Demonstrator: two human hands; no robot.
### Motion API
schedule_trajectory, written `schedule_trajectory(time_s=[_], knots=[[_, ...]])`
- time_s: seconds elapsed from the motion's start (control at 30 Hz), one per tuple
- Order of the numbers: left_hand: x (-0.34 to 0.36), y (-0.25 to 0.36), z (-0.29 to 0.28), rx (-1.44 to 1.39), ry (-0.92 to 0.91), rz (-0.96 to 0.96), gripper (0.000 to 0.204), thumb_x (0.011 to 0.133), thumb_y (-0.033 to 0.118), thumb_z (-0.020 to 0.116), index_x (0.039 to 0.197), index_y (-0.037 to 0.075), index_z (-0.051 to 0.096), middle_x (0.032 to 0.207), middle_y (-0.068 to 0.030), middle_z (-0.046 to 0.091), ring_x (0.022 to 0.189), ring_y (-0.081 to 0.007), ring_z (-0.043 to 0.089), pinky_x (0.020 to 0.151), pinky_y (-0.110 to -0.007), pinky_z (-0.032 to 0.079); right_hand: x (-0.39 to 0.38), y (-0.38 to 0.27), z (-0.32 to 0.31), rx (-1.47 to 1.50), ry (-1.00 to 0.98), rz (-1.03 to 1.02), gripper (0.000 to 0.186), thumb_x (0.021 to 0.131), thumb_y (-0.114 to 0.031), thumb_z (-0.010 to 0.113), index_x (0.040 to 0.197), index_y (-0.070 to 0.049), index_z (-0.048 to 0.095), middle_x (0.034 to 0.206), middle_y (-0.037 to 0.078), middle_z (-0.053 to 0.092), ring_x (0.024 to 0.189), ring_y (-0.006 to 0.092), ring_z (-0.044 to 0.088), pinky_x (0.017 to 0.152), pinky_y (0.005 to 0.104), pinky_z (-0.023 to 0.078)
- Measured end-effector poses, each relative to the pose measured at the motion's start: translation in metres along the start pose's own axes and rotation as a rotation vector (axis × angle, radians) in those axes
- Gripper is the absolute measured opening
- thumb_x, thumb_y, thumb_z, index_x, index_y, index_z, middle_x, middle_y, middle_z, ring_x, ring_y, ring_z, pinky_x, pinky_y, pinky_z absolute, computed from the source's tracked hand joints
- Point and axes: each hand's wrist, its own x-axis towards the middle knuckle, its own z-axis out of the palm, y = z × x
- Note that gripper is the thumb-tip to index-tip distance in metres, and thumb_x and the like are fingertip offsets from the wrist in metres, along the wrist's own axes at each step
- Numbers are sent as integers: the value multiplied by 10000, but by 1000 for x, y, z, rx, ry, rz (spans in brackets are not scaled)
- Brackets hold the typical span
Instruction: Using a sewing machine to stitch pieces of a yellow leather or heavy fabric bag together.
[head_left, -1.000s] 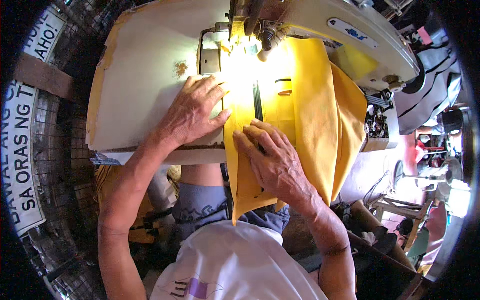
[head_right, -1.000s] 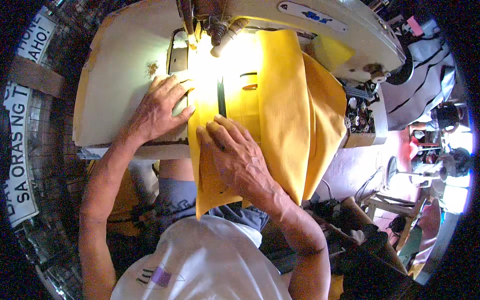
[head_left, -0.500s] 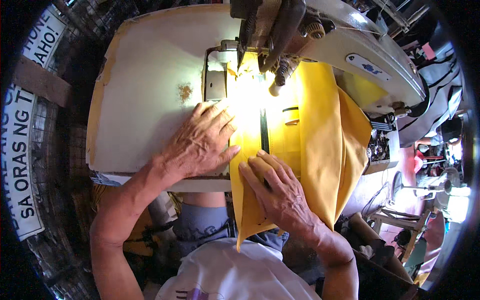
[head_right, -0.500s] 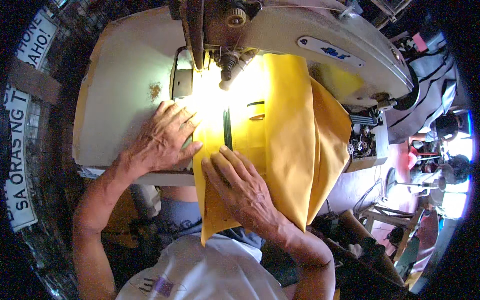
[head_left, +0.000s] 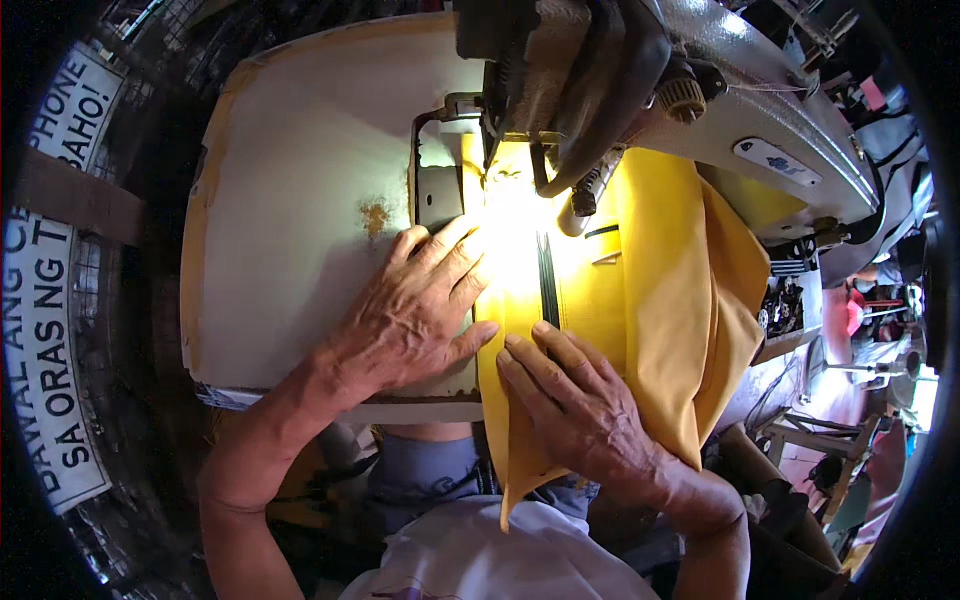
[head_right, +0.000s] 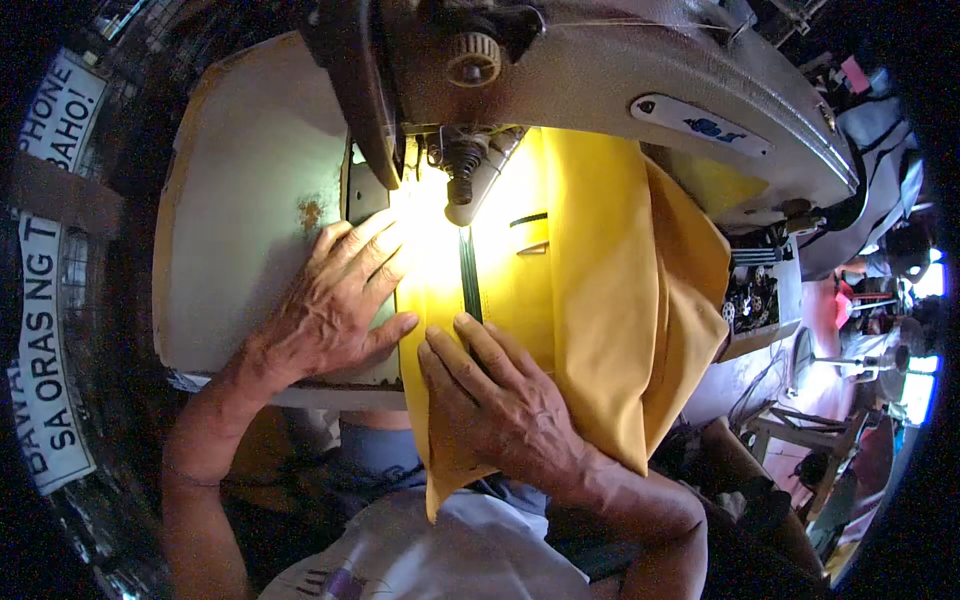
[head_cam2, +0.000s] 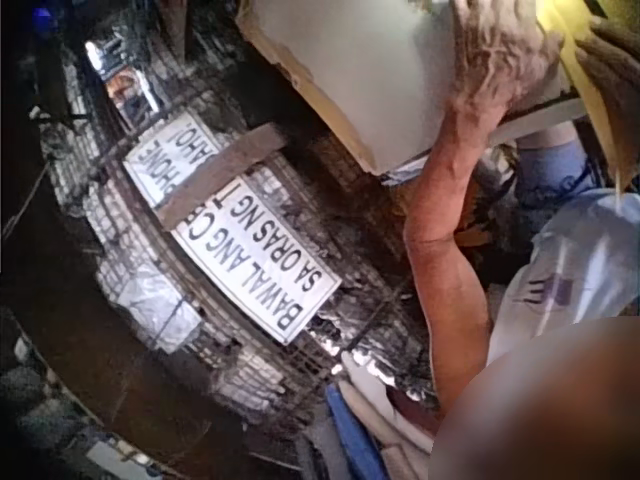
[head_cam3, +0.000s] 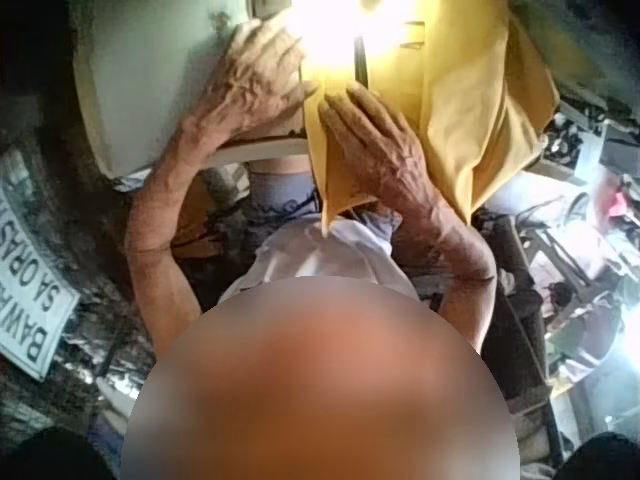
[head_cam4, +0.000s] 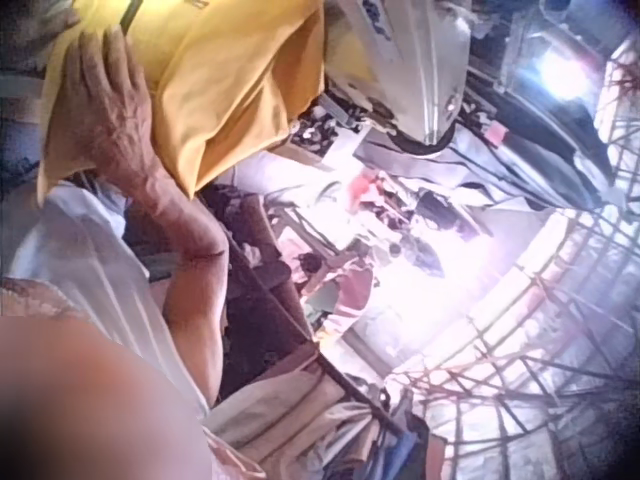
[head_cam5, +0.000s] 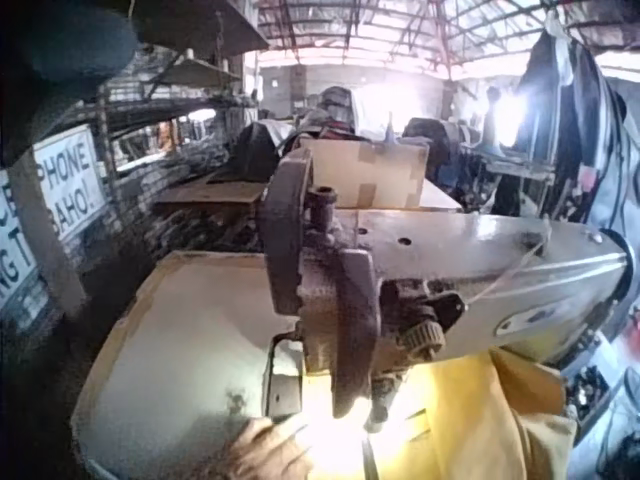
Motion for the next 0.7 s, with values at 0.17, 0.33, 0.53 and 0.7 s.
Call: schedule_trajectory(time_s=[0.17, 0.33, 0.53, 0.7], knots=[[1, -4, 1, 13, 25, -32, 542, 913, 389, 613, 1244, -39, 577, 1353, -220, 519, 1310, -364, 447, 1101, -513, 320, 6, 7, 0, -28, 10, -12, 518, 816, -159, 568, 1314, -17, 545, 1387, 136, 506, 1336, 334, 452, 1125, 471, 383], [-2, 3, 0, 32, 51, 20, 451, 894, 355, 650, 1168, -1, 610, 1313, -201, 530, 1299, -346, 456, 1069, -524, 350, 5, 8, -2, -28, 12, -19, 515, 822, -155, 561, 1315, -9, 542, 1390, 139, 504, 1334, 334, 455, 1124, 470, 385], [5, -6, 0, -3, 115, 24, 383, 868, 309, 685, 1118, 24, 627, 1253, -163, 558, 1287, -319, 462, 1025, -513, 385, 14, 16, -5, -48, 11, -36, 516, 829, -157, 551, 1322, -5, 538, 1374, 137, 512, 1311, 328, 470, 1116, 469, 392], [12, -15, 0, 13, 114, -13, 337, 875, 264, 666, 1112, 27, 637, 1258, -146, 560, 1311, -314, 431, 1027, -508, 385, 27, 25, -4, -35, 16, -29, 509, 837, -155, 549, 1327, -16, 540, 1365, 127, 518, 1298, 310, 478, 1100, 457, 402]])
